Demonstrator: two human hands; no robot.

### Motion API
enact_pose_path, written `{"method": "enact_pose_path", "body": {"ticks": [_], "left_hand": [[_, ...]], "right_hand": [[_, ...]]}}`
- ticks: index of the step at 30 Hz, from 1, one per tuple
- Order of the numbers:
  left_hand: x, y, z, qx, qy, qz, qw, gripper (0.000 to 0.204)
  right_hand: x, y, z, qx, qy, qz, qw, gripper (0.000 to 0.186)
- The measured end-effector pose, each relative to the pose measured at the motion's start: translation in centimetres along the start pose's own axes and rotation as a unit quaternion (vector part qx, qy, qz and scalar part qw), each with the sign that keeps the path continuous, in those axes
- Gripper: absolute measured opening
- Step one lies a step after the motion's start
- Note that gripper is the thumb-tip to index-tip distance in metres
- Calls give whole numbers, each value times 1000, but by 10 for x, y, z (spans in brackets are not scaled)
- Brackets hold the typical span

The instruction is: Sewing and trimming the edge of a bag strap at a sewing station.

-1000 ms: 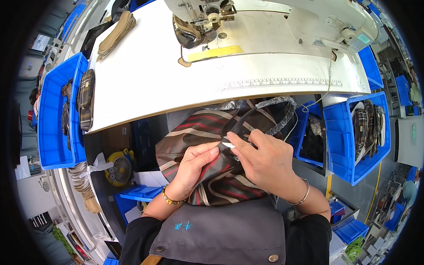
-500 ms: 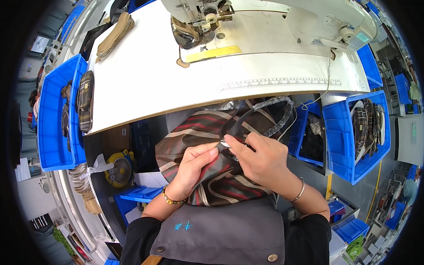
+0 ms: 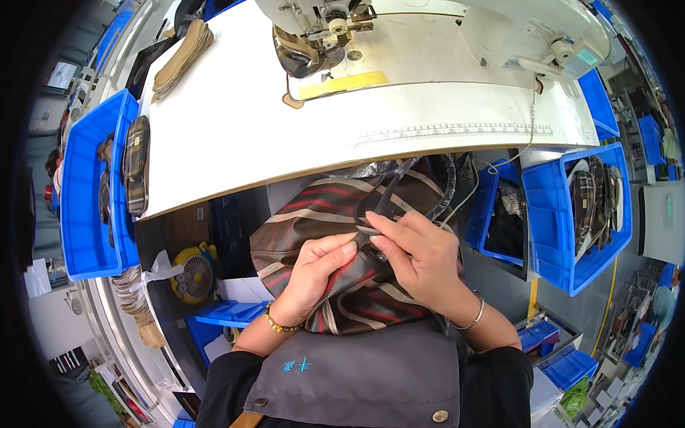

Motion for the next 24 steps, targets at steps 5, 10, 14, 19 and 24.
{"method": "enact_pose_path", "body": {"ticks": [5,10,14,19,24], "left_hand": [[0,3,-5,13,-9,-8,1000,31],[0,2,-3,3,-5,-8,1000,31],[0,1,-2,2,-7,-9,1000,31],[0,2,-3,3,-7,-13,1000,31],[-2,1,0,4,-4,-20,1000,32]], "right_hand": [[5,-19,4,210,-31,92,973,34],[5,-29,6,246,-29,120,961,36],[7,-30,4,273,-27,145,950,41],[10,-34,1,294,-16,178,939,42],[17,-27,-7,296,14,202,933,43]]}}
Point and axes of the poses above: each hand's wrist, its own x-axis away from the middle knuckle, its own z-axis out of the back of the hand, y = z × x, the point moved 10 cm from there along -x, towards the middle knuckle, and after that the axes turned 2 degrees about x, right-handed, at the moved point
